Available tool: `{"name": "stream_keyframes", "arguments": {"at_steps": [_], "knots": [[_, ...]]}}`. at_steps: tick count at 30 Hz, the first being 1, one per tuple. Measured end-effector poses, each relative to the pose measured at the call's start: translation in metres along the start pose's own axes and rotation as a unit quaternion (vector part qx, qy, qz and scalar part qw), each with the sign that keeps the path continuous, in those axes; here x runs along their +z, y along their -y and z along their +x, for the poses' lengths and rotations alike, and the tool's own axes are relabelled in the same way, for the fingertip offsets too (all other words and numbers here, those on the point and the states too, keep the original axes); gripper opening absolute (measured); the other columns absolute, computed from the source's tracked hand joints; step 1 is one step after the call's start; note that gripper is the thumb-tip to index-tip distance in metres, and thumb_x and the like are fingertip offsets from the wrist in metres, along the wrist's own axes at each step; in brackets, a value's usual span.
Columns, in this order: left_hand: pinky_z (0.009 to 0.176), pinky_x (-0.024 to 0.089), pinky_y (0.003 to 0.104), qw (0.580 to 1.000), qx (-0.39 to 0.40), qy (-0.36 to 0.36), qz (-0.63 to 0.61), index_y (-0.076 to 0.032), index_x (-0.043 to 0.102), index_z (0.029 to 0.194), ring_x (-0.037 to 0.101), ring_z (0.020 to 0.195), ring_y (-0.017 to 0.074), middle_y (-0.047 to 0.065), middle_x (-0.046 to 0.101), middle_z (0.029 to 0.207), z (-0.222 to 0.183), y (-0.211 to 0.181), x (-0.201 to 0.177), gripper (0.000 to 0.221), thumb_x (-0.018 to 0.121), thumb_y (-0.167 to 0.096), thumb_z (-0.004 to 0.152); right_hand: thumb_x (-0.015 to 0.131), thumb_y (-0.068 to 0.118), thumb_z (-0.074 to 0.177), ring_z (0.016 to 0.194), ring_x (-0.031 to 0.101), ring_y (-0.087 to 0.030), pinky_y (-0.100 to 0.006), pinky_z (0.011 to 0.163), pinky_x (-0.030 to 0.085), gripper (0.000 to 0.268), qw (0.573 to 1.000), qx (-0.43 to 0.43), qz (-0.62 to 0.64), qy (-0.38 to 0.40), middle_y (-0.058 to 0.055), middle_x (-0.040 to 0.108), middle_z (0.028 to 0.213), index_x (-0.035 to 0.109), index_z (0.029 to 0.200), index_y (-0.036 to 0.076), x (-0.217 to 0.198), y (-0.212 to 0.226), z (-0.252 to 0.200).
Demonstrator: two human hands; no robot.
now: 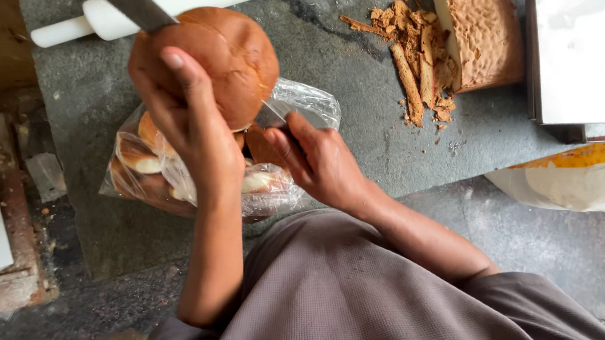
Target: The person takes a bag of buns from a compartment, carries it to a counter, and slices the individual buns using a long knife.
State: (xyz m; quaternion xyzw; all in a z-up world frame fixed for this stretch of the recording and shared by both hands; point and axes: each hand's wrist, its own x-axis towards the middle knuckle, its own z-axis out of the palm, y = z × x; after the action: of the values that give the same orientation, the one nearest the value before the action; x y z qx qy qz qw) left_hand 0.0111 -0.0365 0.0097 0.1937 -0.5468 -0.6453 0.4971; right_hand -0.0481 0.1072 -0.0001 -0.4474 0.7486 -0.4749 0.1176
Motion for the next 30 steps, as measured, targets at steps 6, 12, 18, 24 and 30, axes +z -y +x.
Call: {"name": "stream_keyframes", "arguments": {"at_steps": [6, 12, 18, 24, 30], "knots": [[0.129, 0.043, 0.049, 0.997, -0.039, -0.037, -0.047, -0.003, 0.026, 0.163, 0.045, 0.155, 0.0342, 0.025, 0.039, 0.164, 0.003, -0.008, -0.018, 0.076, 0.052, -0.053, 0.112, 0.058, 0.023, 0.11, 0.063, 0.063, -0.043, -0.046, 0.053, 0.046, 0.027, 0.999, -0.003, -0.034, 0.032, -0.021, 0.059, 0.067, 0.051, 0.096, 0.001, 0.02, 0.002, -0.008], [0.129, 0.032, 0.047, 0.994, -0.083, -0.047, 0.046, 0.0, 0.026, 0.162, 0.037, 0.157, 0.0338, 0.024, 0.033, 0.167, -0.021, 0.0, -0.015, 0.08, 0.041, -0.06, 0.111, 0.06, 0.022, 0.104, 0.062, 0.069, -0.039, -0.044, 0.051, 0.051, 0.021, 0.999, 0.021, -0.049, 0.009, -0.02, 0.066, 0.07, 0.057, 0.103, 0.001, 0.022, 0.012, -0.005], [0.13, 0.025, 0.047, 0.993, -0.111, -0.005, -0.029, -0.001, 0.018, 0.162, 0.03, 0.157, 0.032, 0.023, 0.026, 0.167, -0.027, 0.024, -0.013, 0.084, 0.042, -0.061, 0.109, 0.064, 0.021, 0.104, 0.061, 0.065, -0.041, -0.048, 0.052, 0.048, 0.022, 0.992, 0.047, -0.117, 0.024, -0.019, 0.063, 0.065, 0.055, 0.095, 0.003, 0.016, -0.002, -0.009], [0.129, 0.032, 0.045, 0.995, -0.082, 0.04, 0.026, -0.002, 0.031, 0.16, 0.039, 0.154, 0.0298, 0.019, 0.038, 0.164, -0.03, 0.021, -0.004, 0.08, 0.043, -0.062, 0.11, 0.061, 0.022, 0.106, 0.046, 0.057, -0.017, -0.035, 0.044, 0.043, 0.028, 0.996, 0.046, -0.047, -0.06, -0.012, 0.06, 0.062, 0.053, 0.089, 0.002, 0.001, -0.025, -0.017], [0.13, 0.033, 0.042, 0.993, -0.056, 0.095, 0.049, -0.004, 0.032, 0.162, 0.041, 0.152, 0.0246, 0.014, 0.04, 0.162, -0.044, 0.018, 0.016, 0.083, 0.043, -0.067, 0.109, 0.058, 0.029, 0.11, 0.056, 0.046, -0.003, -0.025, 0.047, 0.038, 0.038, 0.986, 0.101, 0.071, -0.108, 0.003, 0.051, 0.061, 0.047, 0.083, 0.005, -0.032, -0.044, -0.013]]}}
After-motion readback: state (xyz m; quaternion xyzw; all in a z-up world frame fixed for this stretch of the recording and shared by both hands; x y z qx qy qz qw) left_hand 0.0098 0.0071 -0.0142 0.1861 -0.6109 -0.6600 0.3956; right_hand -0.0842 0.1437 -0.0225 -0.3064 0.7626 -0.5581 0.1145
